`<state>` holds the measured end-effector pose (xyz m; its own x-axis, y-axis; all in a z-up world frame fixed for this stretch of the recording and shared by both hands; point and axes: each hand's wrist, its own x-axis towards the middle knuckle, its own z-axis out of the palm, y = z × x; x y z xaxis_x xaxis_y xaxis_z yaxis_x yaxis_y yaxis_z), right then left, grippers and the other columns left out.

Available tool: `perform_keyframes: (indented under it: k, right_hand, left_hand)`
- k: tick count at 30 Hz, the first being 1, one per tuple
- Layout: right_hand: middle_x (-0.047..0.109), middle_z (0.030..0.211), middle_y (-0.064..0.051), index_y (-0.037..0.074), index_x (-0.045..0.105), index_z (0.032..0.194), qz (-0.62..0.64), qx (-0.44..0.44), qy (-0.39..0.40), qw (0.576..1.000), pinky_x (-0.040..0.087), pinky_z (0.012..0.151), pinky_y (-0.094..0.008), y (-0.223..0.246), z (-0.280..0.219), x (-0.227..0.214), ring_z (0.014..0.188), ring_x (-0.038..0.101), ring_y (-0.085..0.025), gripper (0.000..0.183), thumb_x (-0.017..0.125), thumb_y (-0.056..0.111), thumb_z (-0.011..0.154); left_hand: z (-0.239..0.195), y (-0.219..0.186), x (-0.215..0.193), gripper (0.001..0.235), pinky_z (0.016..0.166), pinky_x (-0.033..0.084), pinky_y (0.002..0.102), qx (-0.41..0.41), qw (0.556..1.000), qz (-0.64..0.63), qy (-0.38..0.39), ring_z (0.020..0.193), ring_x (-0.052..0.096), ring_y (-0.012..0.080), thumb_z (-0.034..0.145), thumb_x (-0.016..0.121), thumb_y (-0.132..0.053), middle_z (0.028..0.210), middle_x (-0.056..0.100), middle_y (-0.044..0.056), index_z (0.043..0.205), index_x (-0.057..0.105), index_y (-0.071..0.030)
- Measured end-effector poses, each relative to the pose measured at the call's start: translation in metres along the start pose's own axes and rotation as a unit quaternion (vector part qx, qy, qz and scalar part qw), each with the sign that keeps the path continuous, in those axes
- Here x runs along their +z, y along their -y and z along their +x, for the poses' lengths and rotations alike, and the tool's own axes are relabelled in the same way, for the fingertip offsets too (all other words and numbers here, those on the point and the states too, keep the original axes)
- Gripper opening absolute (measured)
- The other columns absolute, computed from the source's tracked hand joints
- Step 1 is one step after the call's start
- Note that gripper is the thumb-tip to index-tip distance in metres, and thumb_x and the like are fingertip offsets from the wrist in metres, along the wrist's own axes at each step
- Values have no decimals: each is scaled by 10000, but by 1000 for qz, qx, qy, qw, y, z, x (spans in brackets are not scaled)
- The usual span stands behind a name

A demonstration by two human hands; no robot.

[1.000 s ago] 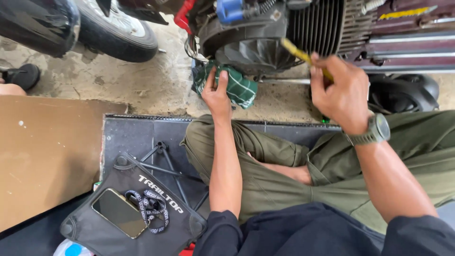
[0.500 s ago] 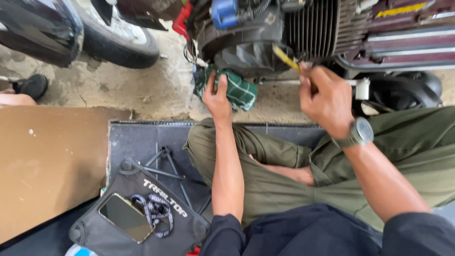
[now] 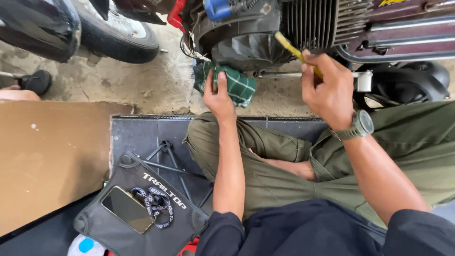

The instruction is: The person sits on the floor and cleans the engine area of a motorcycle using a green checkered cloth and a yellow-handled tool. They wipe various parts of the engine casing and fins while holding the cloth in one hand and the tool in the other.

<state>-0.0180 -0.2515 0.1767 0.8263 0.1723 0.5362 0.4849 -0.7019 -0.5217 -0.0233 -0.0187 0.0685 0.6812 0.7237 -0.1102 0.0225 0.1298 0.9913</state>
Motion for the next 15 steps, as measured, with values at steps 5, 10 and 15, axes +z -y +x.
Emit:
perform_keyframes:
  k: [5,10,15]
  right_hand:
    - [646,783,-163,63,765,1033,-8,-31,-11,999,502,520,-453,-5,-9,3,663,669,-428,115,654,92,1030]
    - [716,953,-287,-65,737,1139,101,38,-9,994,524,532,-430,-18,-47,-31,792,685,-516,130,641,-43,1054]
    - [705,1033,-366,-132,686,1164,162,65,-31,984,538,569,-486,-31,-65,-37,888,660,-581,123,630,-84,1065]
  left_hand:
    - [-23,-29,3,433,834,616,302,-8,993,-31,-112,1002,733,187,897,842,-254,1087,759,172,1290,717,-121]
    - [-49,-30,7,293,850,593,363,274,952,42,-127,963,748,248,890,840,-116,1054,761,166,1151,757,-12]
    - [-50,-77,60,277,735,475,237,431,891,133,-56,782,606,66,921,807,-216,899,698,-29,1182,769,-132]
